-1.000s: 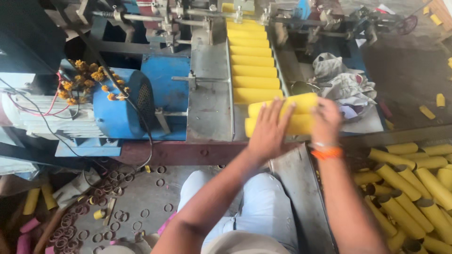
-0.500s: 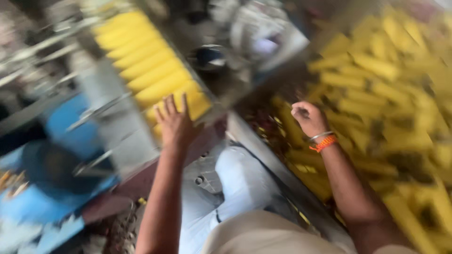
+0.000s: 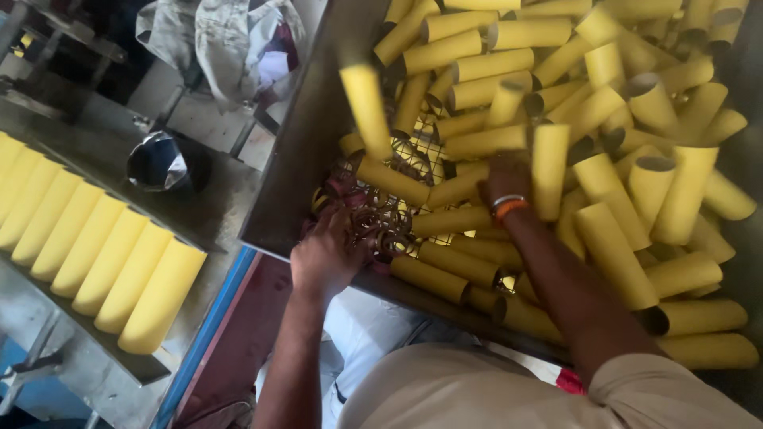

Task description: The person repeatedly picks up yellow cylindrical objects from a conveyor belt and places them into a wire basket. The task involves continuous hand movements to transfer the items from the moving belt to the collection basket.

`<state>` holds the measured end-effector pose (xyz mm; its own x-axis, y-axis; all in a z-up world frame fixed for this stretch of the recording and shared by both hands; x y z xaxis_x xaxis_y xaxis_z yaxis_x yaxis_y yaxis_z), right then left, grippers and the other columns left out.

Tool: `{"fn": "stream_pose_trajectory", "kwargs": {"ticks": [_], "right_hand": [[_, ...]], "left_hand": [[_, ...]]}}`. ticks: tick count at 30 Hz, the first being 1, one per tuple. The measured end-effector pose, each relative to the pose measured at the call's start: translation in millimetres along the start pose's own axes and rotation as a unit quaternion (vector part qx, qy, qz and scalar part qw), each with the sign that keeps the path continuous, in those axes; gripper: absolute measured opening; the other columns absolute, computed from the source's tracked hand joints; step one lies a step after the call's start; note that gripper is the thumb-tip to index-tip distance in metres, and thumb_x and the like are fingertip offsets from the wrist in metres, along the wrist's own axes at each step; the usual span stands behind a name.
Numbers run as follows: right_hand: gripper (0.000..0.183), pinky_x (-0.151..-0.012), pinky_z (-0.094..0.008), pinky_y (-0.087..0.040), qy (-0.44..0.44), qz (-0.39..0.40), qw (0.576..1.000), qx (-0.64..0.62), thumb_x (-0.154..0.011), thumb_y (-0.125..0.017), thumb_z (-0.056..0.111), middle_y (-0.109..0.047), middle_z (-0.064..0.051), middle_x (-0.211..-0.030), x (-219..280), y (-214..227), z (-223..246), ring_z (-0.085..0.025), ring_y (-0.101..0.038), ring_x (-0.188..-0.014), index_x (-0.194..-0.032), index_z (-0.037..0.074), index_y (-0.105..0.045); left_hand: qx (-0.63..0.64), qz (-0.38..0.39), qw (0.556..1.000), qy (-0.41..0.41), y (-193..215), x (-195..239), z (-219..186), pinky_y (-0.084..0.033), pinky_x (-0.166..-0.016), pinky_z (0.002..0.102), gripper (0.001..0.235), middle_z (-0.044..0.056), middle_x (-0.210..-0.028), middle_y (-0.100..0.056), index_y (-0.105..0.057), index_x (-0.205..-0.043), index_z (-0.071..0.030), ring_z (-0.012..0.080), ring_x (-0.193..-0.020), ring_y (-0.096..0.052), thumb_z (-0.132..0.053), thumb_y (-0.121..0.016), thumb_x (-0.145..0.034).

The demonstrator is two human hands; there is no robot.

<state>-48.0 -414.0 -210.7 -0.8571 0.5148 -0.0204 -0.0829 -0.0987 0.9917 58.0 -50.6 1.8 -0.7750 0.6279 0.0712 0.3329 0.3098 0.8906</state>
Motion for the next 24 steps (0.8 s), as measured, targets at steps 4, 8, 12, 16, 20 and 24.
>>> {"fn": "stream_pose_trajectory", "kwargs": {"ticks": [4, 8, 12, 16, 20, 24], "right_hand": [[0.061, -0.109, -0.049, -0.044, -0.145, 0.048, 0.960, -0.233, -0.079, -0.079, 0.025, -0.058, -0.024, -0.134, -1, -17, -21, -0.042, -0.053, -0.127, -0.132, 0.003, -0.058], [0.062, -0.108, -0.048, -0.044, -0.069, -0.053, 0.974, -0.211, -0.079, -0.074, 0.016, -0.057, -0.027, -0.135, -5, -5, -5, -0.044, -0.054, -0.126, -0.136, 0.001, -0.056], [0.060, -0.106, -0.046, -0.046, -0.122, -0.183, 0.922, -0.318, -0.081, -0.069, 0.011, -0.059, -0.028, -0.135, -22, 1, -42, -0.044, -0.056, -0.125, -0.139, 0.000, -0.054], [0.053, -0.101, -0.046, -0.049, -0.210, 0.010, 0.942, -0.260, -0.084, -0.069, 0.008, -0.063, -0.030, -0.129, -70, -44, -82, -0.045, -0.060, -0.119, -0.135, -0.002, -0.056], [0.037, -0.093, -0.045, -0.053, -0.168, -0.145, 0.934, -0.279, -0.090, -0.063, 0.005, -0.071, -0.024, -0.119, -55, -30, -63, -0.043, -0.066, -0.111, -0.127, 0.005, -0.064], [0.040, -0.086, -0.041, -0.058, 0.032, -0.132, 0.945, -0.298, -0.093, -0.063, 0.005, -0.074, -0.019, -0.116, -38, -1, 15, -0.034, -0.073, -0.101, -0.133, 0.011, -0.065]], "left_hand": [[-0.039, 0.023, 0.999, 0.014, -2, -1, 3, -0.057, -0.079, 0.052, 0.059, 0.009, -0.121, -0.070, -0.060, -0.127, -0.014, 0.0361, -0.103, -0.070, -0.048, -0.075, -0.081], [-0.039, 0.043, 0.997, 0.046, -5, -1, 3, -0.057, -0.079, 0.053, 0.053, 0.008, -0.114, -0.071, -0.061, -0.123, -0.018, 0.0368, -0.100, -0.070, -0.047, -0.075, -0.080], [-0.041, 0.047, 0.997, 0.042, 0, -2, 1, -0.057, -0.081, 0.052, 0.047, 0.008, -0.111, -0.072, -0.061, -0.121, -0.021, 0.0366, -0.099, -0.070, -0.045, -0.073, -0.083], [-0.024, 0.034, 0.999, 0.011, 2, -2, -4, -0.056, -0.081, 0.053, 0.048, 0.007, -0.118, -0.071, -0.061, -0.120, -0.020, 0.0369, -0.101, -0.069, -0.046, -0.073, -0.082], [0.003, -0.004, 1.000, -0.026, 2, 1, -4, -0.056, -0.081, 0.052, 0.048, 0.011, -0.126, -0.068, -0.063, -0.121, -0.018, 0.0369, -0.100, -0.070, -0.045, -0.072, -0.083], [0.047, -0.155, 0.982, -0.102, 12, 14, -8, -0.057, -0.085, 0.048, 0.049, 0.014, -0.124, -0.069, -0.064, -0.127, -0.014, 0.0354, -0.107, -0.070, -0.040, -0.069, -0.086]]}}
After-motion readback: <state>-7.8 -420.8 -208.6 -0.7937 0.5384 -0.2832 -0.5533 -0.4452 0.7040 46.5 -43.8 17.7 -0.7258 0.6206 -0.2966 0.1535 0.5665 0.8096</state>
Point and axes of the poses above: each hand's wrist, its own x-axis away from the middle knuckle, its own y-axis out of the back of the hand, z = x × y, the point moved 10 cm from there along -x, towards the middle knuckle
